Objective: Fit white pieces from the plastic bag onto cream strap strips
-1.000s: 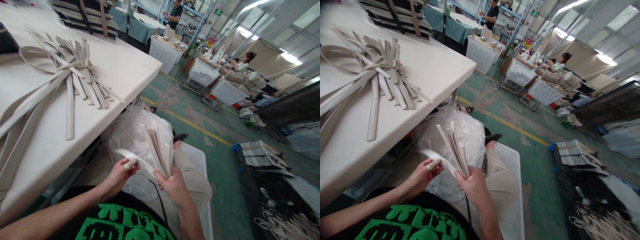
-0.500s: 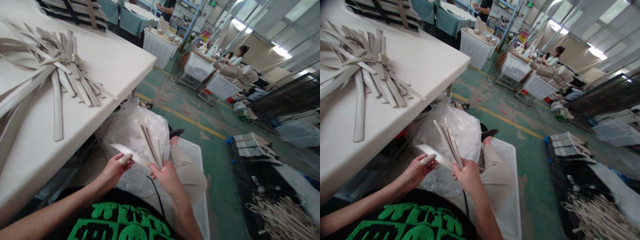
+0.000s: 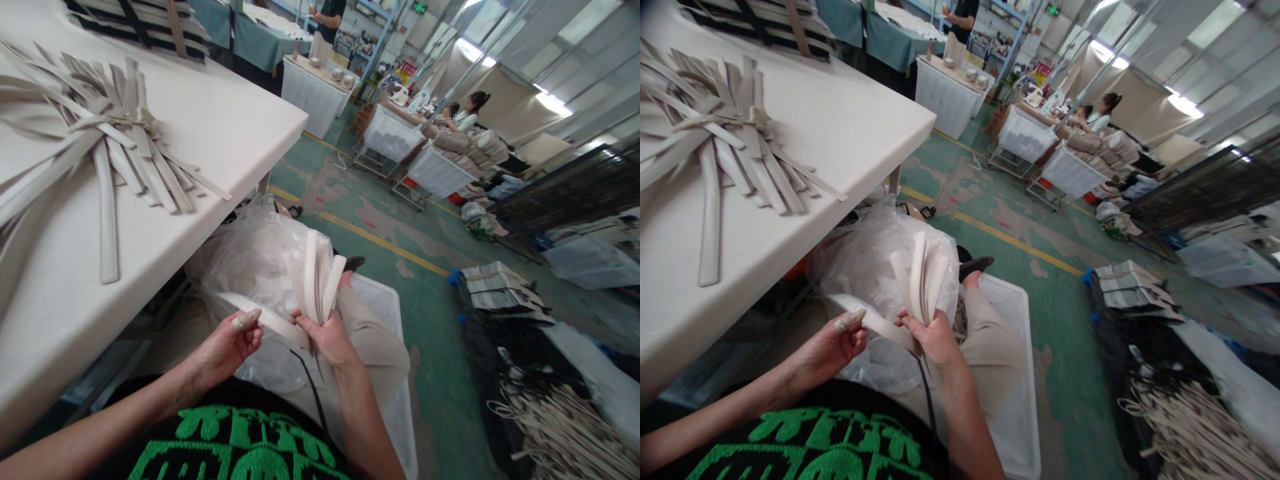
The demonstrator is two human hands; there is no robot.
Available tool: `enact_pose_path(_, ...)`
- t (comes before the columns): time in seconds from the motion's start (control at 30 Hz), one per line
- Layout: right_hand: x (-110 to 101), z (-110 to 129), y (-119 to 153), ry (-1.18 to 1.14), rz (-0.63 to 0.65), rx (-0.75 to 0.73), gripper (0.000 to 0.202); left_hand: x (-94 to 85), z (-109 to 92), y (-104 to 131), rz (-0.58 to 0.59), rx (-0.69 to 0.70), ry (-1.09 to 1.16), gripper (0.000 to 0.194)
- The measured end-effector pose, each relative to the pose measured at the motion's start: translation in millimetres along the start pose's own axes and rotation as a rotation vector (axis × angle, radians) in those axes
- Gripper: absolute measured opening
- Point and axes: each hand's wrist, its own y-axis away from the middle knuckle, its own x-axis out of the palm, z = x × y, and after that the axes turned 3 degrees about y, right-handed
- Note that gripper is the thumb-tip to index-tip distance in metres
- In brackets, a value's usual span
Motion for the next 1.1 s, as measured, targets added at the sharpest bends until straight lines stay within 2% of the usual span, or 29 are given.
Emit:
enact_pose_path(0.07, 2, -2, -1, -0.032, 0.031, 0.038, 0.034, 2.8, -3, 2, -0.018, 0.013, 0.024, 0.017)
enact_pose_path(0.23, -7, 0, 0, -0.095, -0.074, 0.113, 0.041, 2.2, -15, -1, -0.065, 0.082, 0.076, 0.016)
enact_pose_path(0.33, -7, 4, 7, -0.169, 0.014, 0.110, 0.042, 0.1, -14, -5, -0.075, 0.053, 0.075, 0.016)
enact_pose_path(0.4, -1, 7, 13, -0.221, 0.109, 0.065, 0.047, -0.3, -11, -7, -0.090, 0.055, 0.070, 0.015)
enact_pose_path(0.47, 7, 10, 21, -0.249, 0.151, 0.019, 0.049, 0.1, -8, -8, -0.104, 0.068, 0.069, 0.014)
enact_pose_path(0.57, 15, 13, 28, -0.253, 0.139, -0.014, 0.033, 1.3, -6, -8, -0.109, 0.063, 0.059, 0.014)
enact_pose_path(0.73, 9, 11, 27, -0.217, 0.057, 0.001, 0.030, 1.4, -6, -8, -0.101, 0.047, 0.024, 0.018)
enact_pose_path(0.83, 2, 8, 24, -0.231, 0.094, 0.005, 0.034, -0.5, -5, -9, -0.094, 0.044, 0.003, 0.016)
enact_pose_path(0.97, 3, 15, 24, -0.254, 0.170, 0.008, 0.054, -4.3, -3, -11, -0.089, 0.033, -0.026, 0.014)
enact_pose_path(1.1, 8, 23, 25, -0.220, 0.179, 0.055, 0.041, -7.8, -2, -13, -0.075, 0.030, -0.039, 0.014)
